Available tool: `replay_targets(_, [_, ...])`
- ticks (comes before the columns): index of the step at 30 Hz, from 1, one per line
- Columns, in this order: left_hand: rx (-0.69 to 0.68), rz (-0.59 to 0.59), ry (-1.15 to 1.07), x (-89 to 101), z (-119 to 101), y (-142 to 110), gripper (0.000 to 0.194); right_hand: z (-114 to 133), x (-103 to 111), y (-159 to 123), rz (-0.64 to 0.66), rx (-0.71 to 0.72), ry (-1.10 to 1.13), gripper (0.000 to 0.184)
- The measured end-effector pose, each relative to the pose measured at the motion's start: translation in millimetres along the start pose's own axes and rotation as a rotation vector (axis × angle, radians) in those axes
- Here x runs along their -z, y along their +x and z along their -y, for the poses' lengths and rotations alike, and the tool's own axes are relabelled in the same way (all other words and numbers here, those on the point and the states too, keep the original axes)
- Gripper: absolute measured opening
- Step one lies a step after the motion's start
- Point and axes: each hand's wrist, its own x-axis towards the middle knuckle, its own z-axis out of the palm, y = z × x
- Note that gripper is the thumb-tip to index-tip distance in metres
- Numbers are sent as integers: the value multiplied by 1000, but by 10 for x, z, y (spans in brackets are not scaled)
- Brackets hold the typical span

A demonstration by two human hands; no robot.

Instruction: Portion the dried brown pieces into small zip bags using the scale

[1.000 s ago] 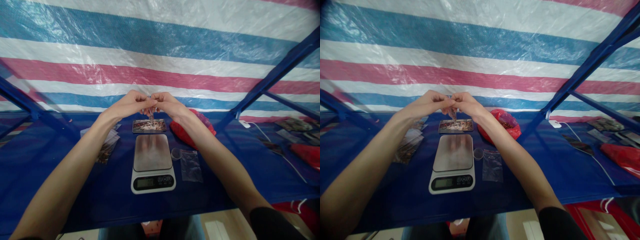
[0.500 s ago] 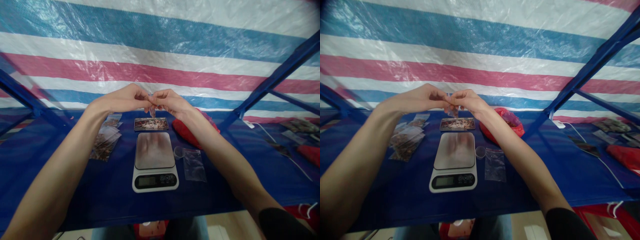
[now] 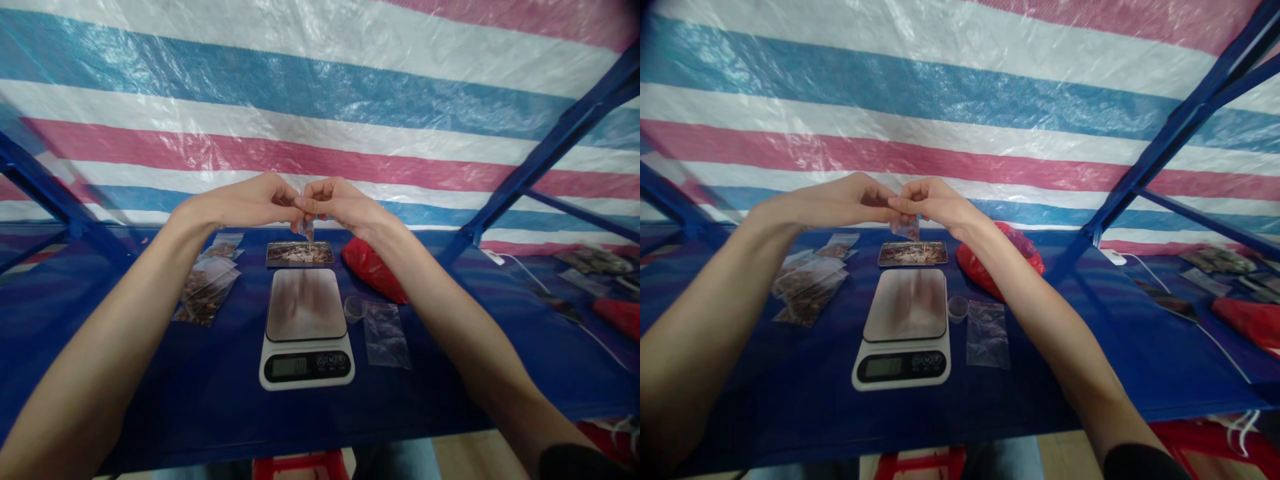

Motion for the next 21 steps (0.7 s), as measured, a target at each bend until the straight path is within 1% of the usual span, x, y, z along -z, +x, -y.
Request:
replay_targets(4, [-21, 23, -57, 18, -6, 15, 16, 57, 48, -27, 47, 30, -19, 37])
replay_targets(7, [-10, -30, -73, -6, -41, 42, 18, 84, 68, -34, -2, 53, -67, 34])
replay_targets(10, [-9, -69, -65, -41, -55, 63, 28, 92, 69, -22, -57, 83, -140, 26])
replay_targets(12, [19, -76, -31, -60, -34, 69, 32, 76, 73, -4, -77, 84, -238, 24])
replay_targets(15, [77, -119, 72, -87, 31, 72, 35, 15, 89, 19, -218, 40, -481, 27])
replay_targets(17, [86, -148, 129, -112, 72, 78, 35, -38, 101, 29, -319, 3, -606, 29])
replay_targets(18, [90, -154, 142, -127, 86, 84, 36, -63, 105, 33, -347, -2, -636, 29])
replay_targets(21, [153, -139, 141, -163, 92, 107, 34, -113, 116, 44, -352, 33, -627, 27])
